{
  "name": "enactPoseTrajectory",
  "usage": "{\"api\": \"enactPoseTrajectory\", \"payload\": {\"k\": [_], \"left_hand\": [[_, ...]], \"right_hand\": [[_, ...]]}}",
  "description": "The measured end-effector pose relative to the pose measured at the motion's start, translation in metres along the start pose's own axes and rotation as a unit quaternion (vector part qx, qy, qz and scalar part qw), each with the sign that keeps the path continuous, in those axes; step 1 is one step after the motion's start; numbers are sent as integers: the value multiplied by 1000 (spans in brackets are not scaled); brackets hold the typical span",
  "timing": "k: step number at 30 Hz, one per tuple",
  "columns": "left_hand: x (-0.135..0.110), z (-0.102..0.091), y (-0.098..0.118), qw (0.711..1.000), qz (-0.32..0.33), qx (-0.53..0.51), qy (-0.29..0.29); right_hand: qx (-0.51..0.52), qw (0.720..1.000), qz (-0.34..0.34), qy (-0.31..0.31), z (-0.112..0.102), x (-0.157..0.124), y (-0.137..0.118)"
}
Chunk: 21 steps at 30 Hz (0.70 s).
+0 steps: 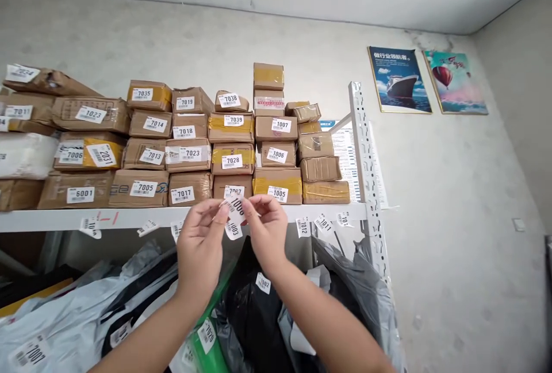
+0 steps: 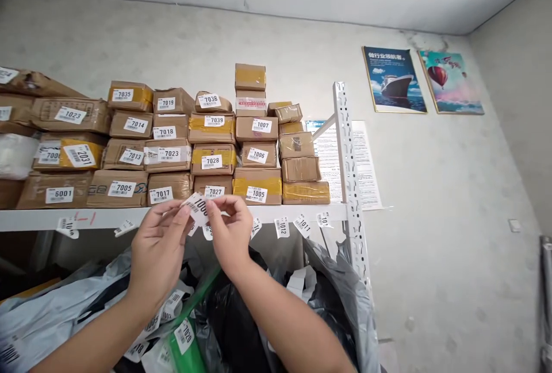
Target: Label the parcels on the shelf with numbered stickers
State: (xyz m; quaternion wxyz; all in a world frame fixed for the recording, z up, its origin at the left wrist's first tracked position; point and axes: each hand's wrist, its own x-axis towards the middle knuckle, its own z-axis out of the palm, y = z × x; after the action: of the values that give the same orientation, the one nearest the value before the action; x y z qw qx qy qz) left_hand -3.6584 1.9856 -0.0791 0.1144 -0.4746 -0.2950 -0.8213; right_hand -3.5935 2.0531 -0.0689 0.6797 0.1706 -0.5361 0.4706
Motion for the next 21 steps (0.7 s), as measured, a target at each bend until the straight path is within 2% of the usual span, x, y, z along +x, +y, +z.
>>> {"api": "enactPoseTrajectory", "payload": {"k": [2, 4, 7, 9, 11, 14, 17, 21], "left_hand": [[12, 20, 6, 999, 18, -41, -20], [25, 34, 9, 996, 42, -55, -59], [37, 39, 6, 996, 20, -23, -79], [36, 29, -1, 998, -25, 13, -53], [26, 9, -13, 997, -54, 53, -35], [4, -28, -32, 990, -63, 122, -20], [-11, -61, -49, 983, -87, 163, 13], [-18, -83, -54, 976, -124, 174, 50]], "right_hand": [[-31, 998, -52, -20, -5, 24, -12], [-93, 985, -138, -43, -8, 57, -21], [-222, 932, -281, -62, -6, 131, -32], [-308, 897, -317, -25, -4, 194, -37], [-401, 864, -304, -5, -4, 258, -39], [-525, 805, -274, -33, -5, 328, -36], [-606, 747, -266, -56, -6, 349, -30], [-683, 666, -298, -35, -4, 336, -24]]}}
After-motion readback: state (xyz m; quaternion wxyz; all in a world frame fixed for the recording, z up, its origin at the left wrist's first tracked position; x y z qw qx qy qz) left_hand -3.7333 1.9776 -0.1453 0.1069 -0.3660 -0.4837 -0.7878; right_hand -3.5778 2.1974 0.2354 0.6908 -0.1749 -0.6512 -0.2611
